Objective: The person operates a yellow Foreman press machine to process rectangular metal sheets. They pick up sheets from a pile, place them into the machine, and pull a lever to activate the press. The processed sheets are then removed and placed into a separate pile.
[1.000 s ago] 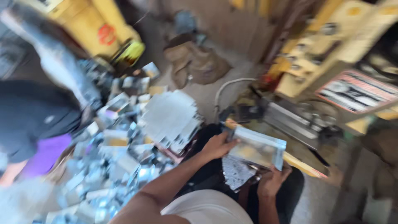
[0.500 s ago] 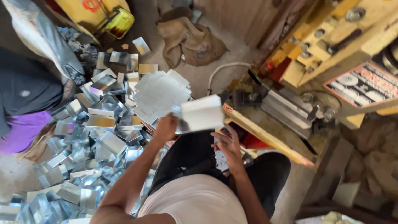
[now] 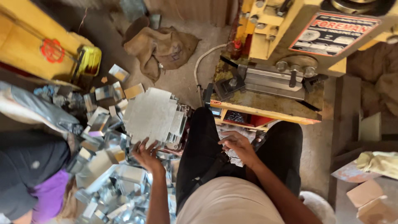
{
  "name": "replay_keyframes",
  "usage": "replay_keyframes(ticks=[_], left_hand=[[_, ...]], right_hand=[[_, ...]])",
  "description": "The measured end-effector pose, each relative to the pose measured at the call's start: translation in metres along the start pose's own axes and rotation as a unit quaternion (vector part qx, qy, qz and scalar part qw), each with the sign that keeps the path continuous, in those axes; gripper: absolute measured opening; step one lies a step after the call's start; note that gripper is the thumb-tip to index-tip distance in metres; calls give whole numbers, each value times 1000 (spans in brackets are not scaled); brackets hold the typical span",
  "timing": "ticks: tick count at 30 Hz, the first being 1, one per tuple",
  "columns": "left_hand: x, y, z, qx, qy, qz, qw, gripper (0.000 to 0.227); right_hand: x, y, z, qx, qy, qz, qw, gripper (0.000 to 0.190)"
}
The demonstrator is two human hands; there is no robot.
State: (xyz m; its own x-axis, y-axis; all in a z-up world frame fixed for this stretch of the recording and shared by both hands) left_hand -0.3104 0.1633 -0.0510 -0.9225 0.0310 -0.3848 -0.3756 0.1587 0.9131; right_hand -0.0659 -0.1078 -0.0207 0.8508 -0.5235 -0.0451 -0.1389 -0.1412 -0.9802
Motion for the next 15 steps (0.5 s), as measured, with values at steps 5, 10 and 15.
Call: replay_keyframes(ticks=[5, 10, 15], left_hand=[[-76, -25, 73, -192, -156, 318, 915, 48], [-73, -56, 135, -135, -192, 696, 678, 78], [-39, -39, 208, -43, -117, 689, 714, 109]], right_hand=[[25, -4, -9, 13, 82, -13, 996, 31], [52, -5, -38, 3, 147, -12, 989, 29], [63, 7, -64, -19, 202, 12, 979, 28]])
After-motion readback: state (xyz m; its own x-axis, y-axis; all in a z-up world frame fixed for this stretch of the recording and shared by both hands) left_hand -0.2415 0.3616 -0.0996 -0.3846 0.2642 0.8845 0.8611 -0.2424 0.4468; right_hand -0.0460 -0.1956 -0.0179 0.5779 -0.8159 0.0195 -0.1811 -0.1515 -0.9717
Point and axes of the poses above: each hand's wrist, its own z-axis towards the middle knuckle, its own x-axis out of the back of the hand, y = z × x, the point moved 2 cm from there along z, towards the middle knuckle, and after that the axes turned 14 degrees about -z, right-handed, at the moved point
